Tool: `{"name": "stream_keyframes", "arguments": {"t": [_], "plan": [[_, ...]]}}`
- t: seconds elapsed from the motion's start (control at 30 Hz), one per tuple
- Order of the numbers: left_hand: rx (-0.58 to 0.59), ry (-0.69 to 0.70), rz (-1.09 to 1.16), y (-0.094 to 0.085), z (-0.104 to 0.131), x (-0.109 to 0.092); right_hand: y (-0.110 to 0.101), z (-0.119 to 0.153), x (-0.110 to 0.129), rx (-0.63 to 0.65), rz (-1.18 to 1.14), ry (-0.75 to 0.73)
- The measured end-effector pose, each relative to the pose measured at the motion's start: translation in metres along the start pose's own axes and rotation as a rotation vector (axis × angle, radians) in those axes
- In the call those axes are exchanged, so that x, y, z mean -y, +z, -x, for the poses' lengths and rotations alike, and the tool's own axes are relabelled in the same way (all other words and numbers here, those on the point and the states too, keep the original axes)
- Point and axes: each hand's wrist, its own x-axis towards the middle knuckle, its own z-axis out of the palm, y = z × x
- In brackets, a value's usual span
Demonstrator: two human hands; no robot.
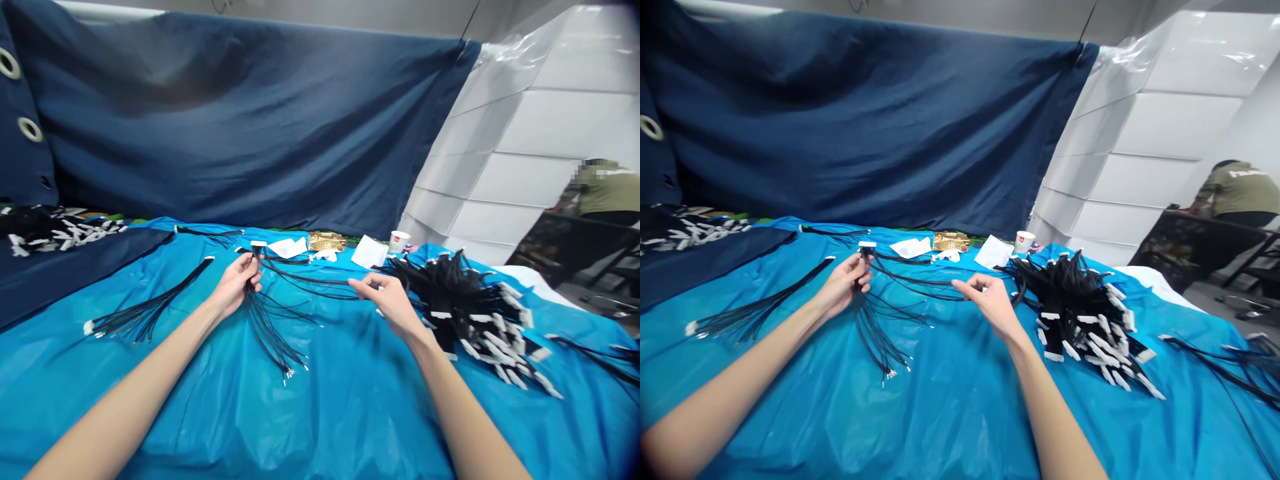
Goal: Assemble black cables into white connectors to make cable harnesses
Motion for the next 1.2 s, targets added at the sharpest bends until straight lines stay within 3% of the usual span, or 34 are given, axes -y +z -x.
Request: {"name": "stream_keyframes", "arguments": {"t": [0.17,0.33,0.5,0.63,0.77,0.93,1.03,1.2], "plan": [[-0.097,0.042,-0.006,-0.002,-0.002,0.002,-0.002,-0.001,0.000,0.002,-0.414,0.111],[-0.007,-0.036,0.079,0.005,0.003,0.004,0.002,-0.004,-0.001,-0.168,-0.544,0.028],[0.121,-0.219,0.272,0.025,0.012,0.002,0.005,-0.005,0.006,-0.343,-0.760,-0.109],[0.165,-0.368,0.445,0.050,0.021,-0.008,0.002,-0.007,0.009,-0.373,-0.938,-0.044],[0.188,-0.544,0.560,0.079,0.032,-0.018,0.002,-0.006,0.011,-0.292,-1.131,0.114],[0.164,-0.671,0.595,0.106,0.047,-0.022,0.017,0.004,0.020,0.003,-1.205,0.145],[0.153,-0.638,0.552,0.115,0.055,-0.017,0.033,0.011,0.022,0.156,-1.099,0.187],[0.103,-0.493,0.446,0.113,0.060,0.012,0.059,0.017,0.012,0.131,-0.915,0.296]]}}
